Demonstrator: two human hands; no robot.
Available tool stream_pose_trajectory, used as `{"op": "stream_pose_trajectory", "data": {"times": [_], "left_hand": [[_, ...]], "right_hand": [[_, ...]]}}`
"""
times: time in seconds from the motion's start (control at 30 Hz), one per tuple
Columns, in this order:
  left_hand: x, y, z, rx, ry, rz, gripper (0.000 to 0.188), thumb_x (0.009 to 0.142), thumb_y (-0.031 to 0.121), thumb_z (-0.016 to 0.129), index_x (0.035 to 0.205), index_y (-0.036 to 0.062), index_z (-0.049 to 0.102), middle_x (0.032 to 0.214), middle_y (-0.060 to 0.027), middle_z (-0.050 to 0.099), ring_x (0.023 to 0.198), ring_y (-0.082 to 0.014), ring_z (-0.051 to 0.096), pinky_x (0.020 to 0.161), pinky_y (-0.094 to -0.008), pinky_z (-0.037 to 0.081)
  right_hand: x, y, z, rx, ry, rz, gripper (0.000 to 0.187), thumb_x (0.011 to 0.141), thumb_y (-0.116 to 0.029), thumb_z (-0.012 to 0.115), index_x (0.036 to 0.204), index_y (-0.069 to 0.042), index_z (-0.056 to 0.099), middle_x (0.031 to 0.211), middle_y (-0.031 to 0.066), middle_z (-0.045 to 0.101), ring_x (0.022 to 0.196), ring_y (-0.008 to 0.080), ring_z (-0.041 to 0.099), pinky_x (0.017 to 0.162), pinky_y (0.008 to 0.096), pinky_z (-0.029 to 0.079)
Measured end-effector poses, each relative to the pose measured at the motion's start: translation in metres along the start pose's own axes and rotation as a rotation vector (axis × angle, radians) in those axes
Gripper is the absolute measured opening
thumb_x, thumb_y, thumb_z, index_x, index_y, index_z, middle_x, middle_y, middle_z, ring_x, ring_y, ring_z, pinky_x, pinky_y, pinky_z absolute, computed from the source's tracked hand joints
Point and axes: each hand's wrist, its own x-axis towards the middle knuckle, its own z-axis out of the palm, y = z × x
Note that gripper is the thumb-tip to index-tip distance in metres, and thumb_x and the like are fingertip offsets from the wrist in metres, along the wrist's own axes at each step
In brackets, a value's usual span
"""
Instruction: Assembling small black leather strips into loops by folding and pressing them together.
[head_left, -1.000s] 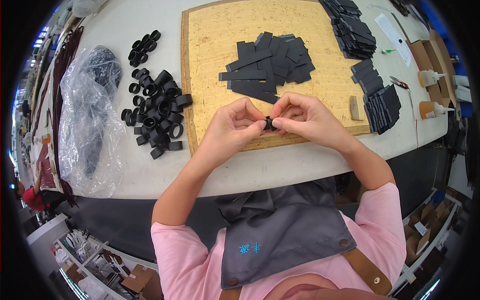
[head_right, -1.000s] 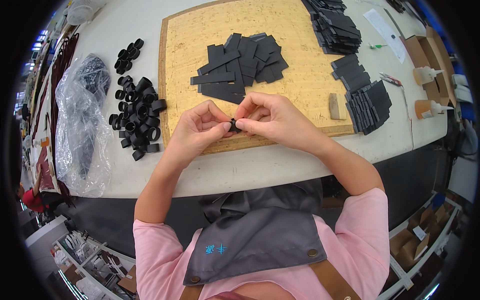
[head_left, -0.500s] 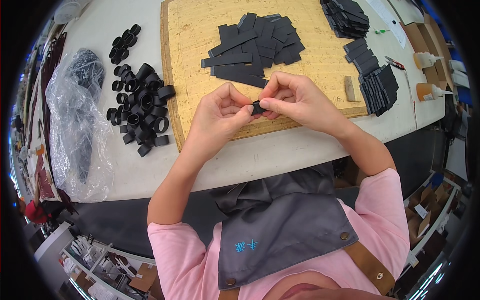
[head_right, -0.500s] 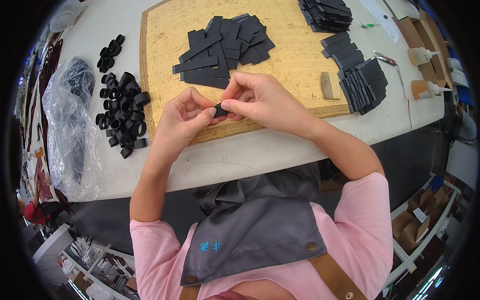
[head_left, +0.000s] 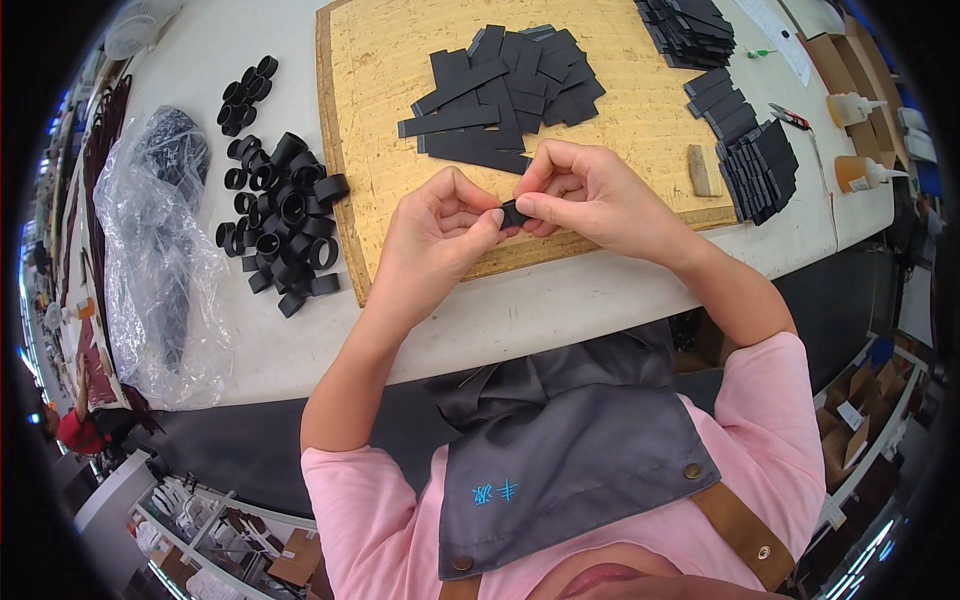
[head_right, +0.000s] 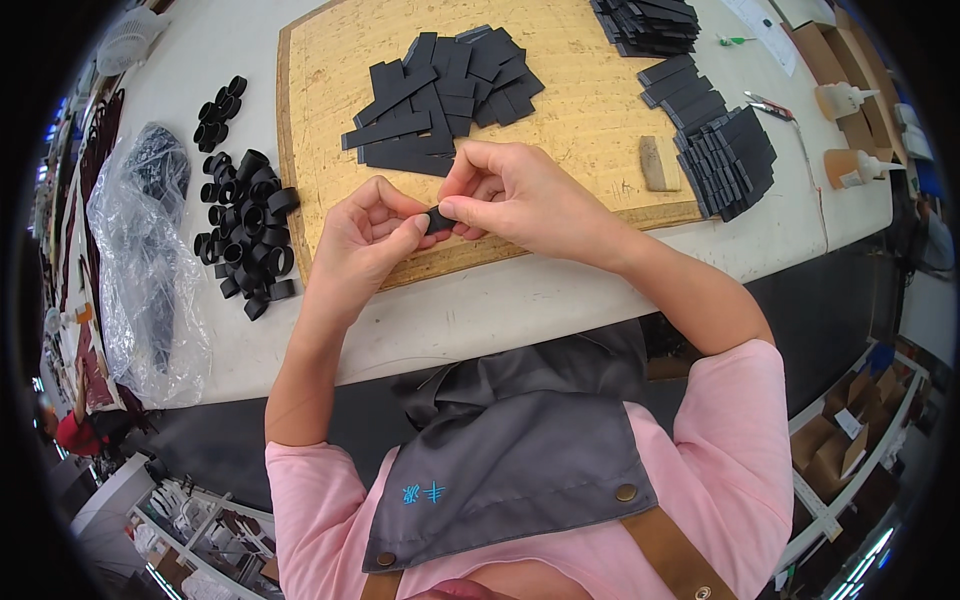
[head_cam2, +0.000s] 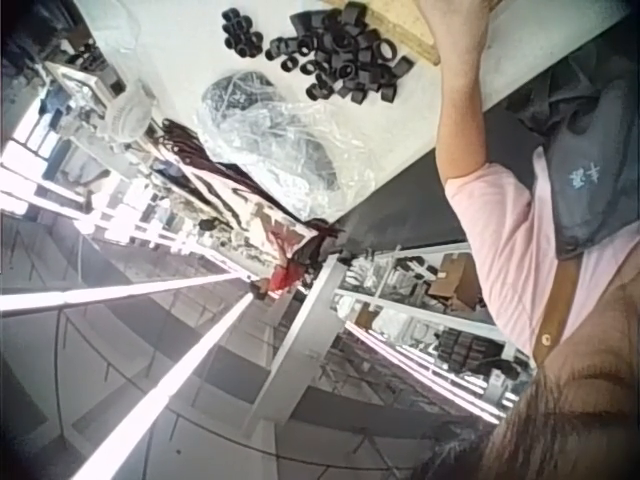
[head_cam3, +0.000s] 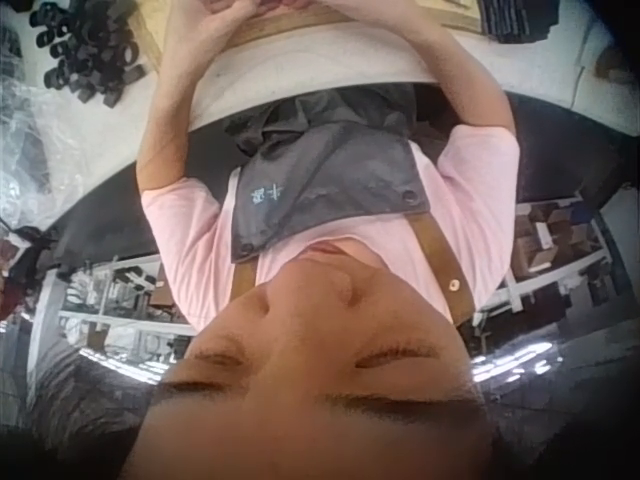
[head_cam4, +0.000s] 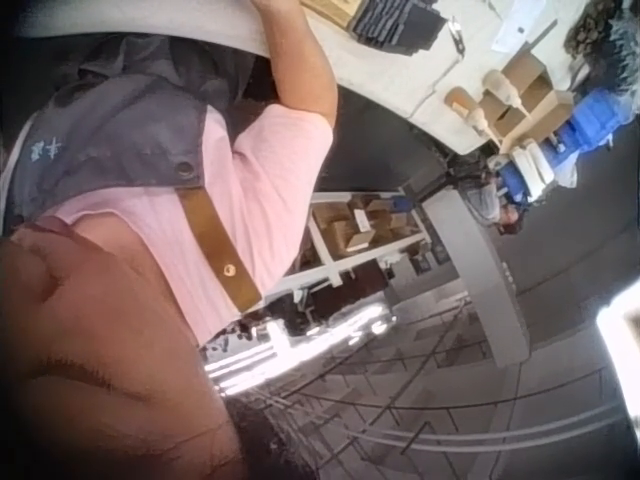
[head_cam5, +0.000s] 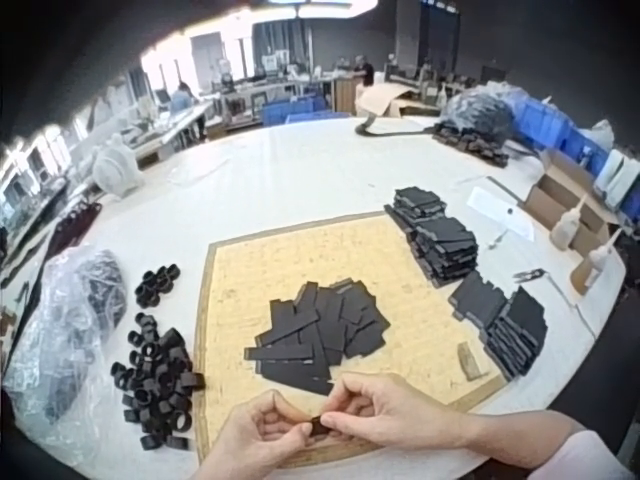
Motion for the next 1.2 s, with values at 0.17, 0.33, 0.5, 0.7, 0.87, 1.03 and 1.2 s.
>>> {"op": "stream_pose_trajectory", "data": {"times": [0.17,0.33,0.5,0.7,0.87,1.03,1.2], "left_hand": [[-0.001,0.001,0.001,0.007,0.011,-0.003,0.005,0.098,-0.002,0.061,0.100,-0.0046,0.057,0.100,-0.0127,0.069,0.096,-0.0176,0.074,0.085,-0.0269,0.061],[-0.001,0.000,0.001,0.003,0.008,0.013,0.006,0.098,-0.002,0.062,0.099,-0.0046,0.057,0.099,-0.0124,0.069,0.095,-0.0165,0.073,0.086,-0.0271,0.061],[0.000,-0.001,0.001,0.002,0.001,0.023,0.006,0.097,-0.002,0.062,0.099,-0.0045,0.057,0.099,-0.0124,0.070,0.095,-0.0160,0.073,0.086,-0.0272,0.061],[0.001,-0.002,0.000,0.002,0.000,0.032,0.006,0.097,-0.002,0.063,0.100,-0.0043,0.057,0.099,-0.0125,0.070,0.095,-0.0156,0.073,0.086,-0.0262,0.061],[-0.005,0.000,0.003,-0.006,0.013,0.055,0.007,0.096,-0.003,0.065,0.100,-0.0049,0.060,0.098,-0.0115,0.072,0.094,-0.0145,0.073,0.085,-0.0265,0.061],[-0.016,0.007,0.007,0.507,0.107,0.543,0.012,0.087,-0.008,0.072,0.097,-0.0034,0.066,0.100,-0.0114,0.074,0.091,-0.0173,0.075,0.081,-0.0285,0.062],[-0.020,0.011,0.008,0.687,0.109,0.767,0.027,0.079,-0.010,0.074,0.103,0.0013,0.067,0.107,-0.0144,0.074,0.092,-0.0283,0.075,0.074,-0.0329,0.059]], "right_hand": [[0.000,0.000,0.001,-0.013,0.000,-0.003,0.010,0.100,-0.008,0.067,0.098,0.000,0.061,0.094,0.0056,0.069,0.087,0.0111,0.070,0.077,0.0250,0.060],[0.000,-0.002,0.002,-0.034,0.003,0.002,0.011,0.100,-0.009,0.067,0.097,0.000,0.061,0.092,0.0063,0.070,0.085,0.0106,0.070,0.076,0.0245,0.059],[0.000,-0.003,0.001,-0.037,0.005,0.006,0.011,0.100,-0.009,0.067,0.097,0.000,0.061,0.091,0.0060,0.070,0.084,0.0101,0.070,0.076,0.0238,0.059],[0.002,-0.005,0.000,-0.033,0.002,0.015,0.011,0.099,-0.008,0.068,0.096,-0.001,0.061,0.091,0.0048,0.069,0.084,0.0097,0.070,0.076,0.0237,0.059],[-0.003,-0.004,-0.001,-0.053,-0.007,-0.015,0.010,0.099,-0.007,0.068,0.098,0.000,0.061,0.093,0.0041,0.068,0.085,0.0098,0.069,0.076,0.0251,0.059],[-0.013,-0.004,0.005,-0.390,0.146,-0.560,0.010,0.090,0.002,0.073,0.095,0.001,0.065,0.093,0.0086,0.069,0.083,0.0181,0.070,0.072,0.0298,0.058],[-0.014,0.000,0.007,-0.548,0.222,-0.819,0.018,0.083,0.001,0.080,0.097,-0.002,0.068,0.095,0.0105,0.069,0.084,0.0249,0.070,0.069,0.0331,0.058]]}}
